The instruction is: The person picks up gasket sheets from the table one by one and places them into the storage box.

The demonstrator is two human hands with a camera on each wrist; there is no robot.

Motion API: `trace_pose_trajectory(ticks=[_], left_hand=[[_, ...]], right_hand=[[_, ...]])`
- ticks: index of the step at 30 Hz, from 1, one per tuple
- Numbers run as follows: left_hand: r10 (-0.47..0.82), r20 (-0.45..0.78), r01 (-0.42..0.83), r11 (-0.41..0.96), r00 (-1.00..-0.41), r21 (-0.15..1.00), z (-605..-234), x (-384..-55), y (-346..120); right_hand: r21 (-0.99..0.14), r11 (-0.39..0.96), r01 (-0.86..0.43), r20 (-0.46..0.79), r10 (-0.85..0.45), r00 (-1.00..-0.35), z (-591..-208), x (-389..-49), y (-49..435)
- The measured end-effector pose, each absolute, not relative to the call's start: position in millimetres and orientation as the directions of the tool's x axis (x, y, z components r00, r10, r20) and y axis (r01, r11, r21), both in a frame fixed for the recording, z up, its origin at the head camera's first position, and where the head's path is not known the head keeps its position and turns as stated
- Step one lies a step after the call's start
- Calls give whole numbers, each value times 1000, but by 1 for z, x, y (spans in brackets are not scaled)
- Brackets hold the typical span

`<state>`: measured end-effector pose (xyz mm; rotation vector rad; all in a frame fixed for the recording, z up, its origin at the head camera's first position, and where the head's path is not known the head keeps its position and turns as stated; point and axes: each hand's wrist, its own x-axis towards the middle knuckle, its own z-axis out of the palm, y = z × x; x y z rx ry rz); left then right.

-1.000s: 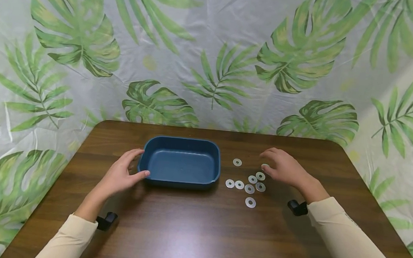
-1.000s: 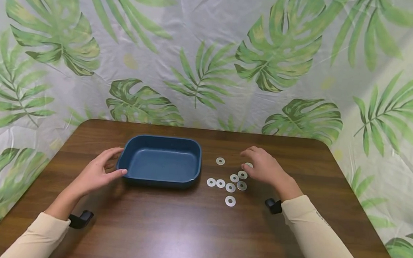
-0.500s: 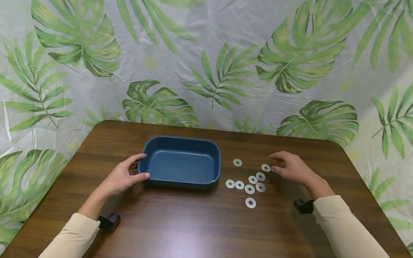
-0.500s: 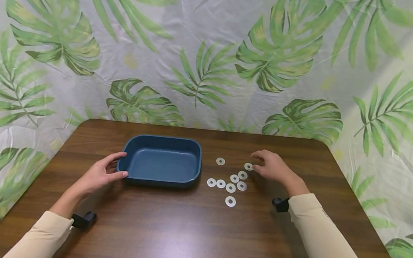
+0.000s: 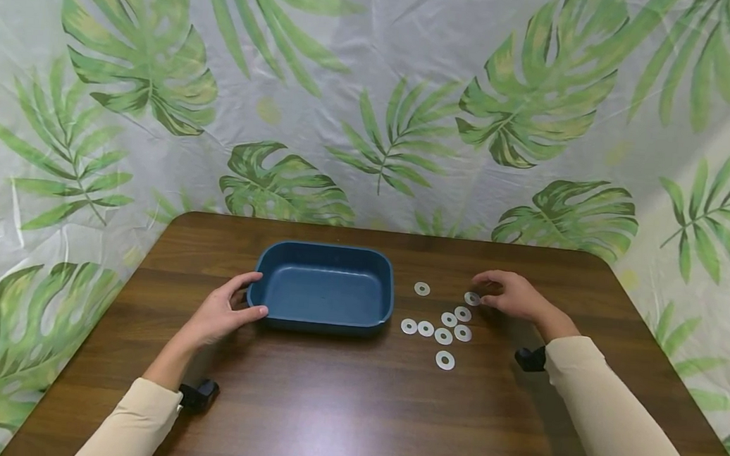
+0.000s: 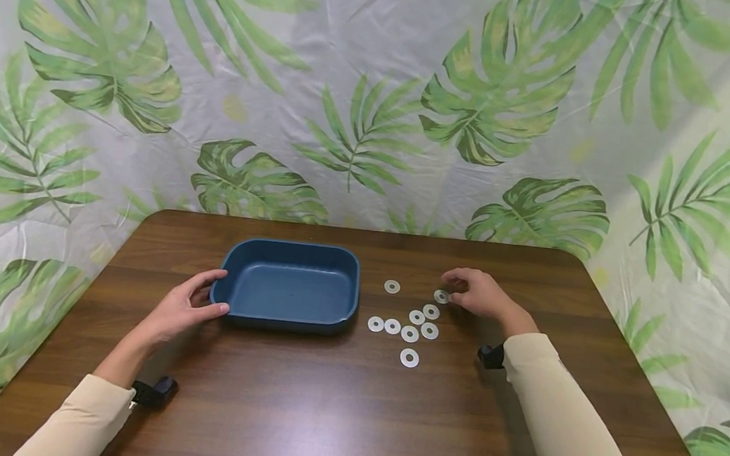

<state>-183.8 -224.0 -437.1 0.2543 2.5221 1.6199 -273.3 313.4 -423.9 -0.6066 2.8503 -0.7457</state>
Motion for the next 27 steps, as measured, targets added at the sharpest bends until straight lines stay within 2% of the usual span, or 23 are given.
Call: trace_pose_trajectory(ticks=[10,17,27], left_hand=[[212,-38,43,362,-977,931,-434,-181,-221],[221,-75,-4,303,-972,953,-435,-182,-223],[229,-104,-26,320,-968,947,-437,-184,-223]], right_hand=[[-475,807,-352,-61,-429,-901,-436,-283,313],[-419,808,-414,-47,-475,-879,-444,-289,311],[-375,808,-455,-24,-499,-867,-446,-291,308]])
